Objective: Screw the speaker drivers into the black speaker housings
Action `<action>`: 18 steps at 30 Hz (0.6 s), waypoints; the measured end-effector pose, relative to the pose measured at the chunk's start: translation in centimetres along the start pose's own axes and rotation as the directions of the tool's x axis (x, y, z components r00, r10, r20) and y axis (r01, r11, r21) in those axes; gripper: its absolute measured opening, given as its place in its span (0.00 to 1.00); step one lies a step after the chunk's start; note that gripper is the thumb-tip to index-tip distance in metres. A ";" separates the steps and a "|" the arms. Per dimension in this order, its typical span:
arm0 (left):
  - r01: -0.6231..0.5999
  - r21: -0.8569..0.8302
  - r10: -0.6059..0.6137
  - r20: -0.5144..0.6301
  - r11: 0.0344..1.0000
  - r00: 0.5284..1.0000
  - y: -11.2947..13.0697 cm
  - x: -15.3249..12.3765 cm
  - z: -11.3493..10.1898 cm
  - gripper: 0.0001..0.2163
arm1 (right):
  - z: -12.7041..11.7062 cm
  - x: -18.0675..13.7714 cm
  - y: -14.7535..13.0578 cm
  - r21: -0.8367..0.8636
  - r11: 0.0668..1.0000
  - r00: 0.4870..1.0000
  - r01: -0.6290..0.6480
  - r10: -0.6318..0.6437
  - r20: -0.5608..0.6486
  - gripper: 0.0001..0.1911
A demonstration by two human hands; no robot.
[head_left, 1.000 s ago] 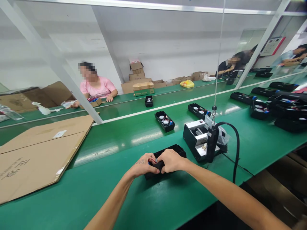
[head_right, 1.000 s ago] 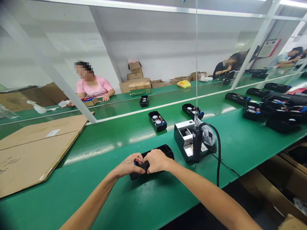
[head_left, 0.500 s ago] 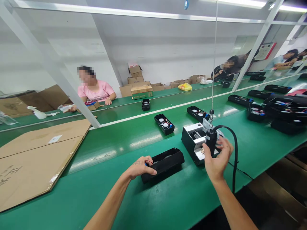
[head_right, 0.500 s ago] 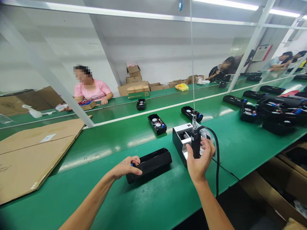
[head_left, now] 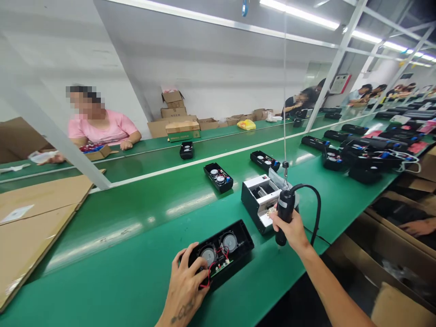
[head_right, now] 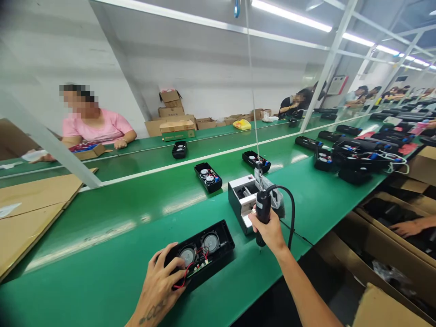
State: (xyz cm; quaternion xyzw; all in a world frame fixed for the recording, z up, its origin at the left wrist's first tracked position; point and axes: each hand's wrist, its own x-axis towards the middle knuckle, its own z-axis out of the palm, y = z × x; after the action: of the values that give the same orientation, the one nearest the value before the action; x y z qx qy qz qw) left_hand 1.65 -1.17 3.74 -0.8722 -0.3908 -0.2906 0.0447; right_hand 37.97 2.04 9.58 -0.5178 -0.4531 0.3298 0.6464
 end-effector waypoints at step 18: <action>0.142 -0.012 -0.139 0.134 0.990 0.981 -0.7 2.2 1.3 0.06 | 1.4 1.8 -4.3 0.102 0.983 0.967 0.152 -0.169 0.189 0.15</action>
State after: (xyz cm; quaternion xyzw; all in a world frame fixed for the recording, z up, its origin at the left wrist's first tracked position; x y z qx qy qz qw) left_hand 2.91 1.20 3.76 -0.8603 -0.4503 -0.2386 -0.0113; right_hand 37.18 3.10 14.30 -0.4156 -0.5408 0.3452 0.6447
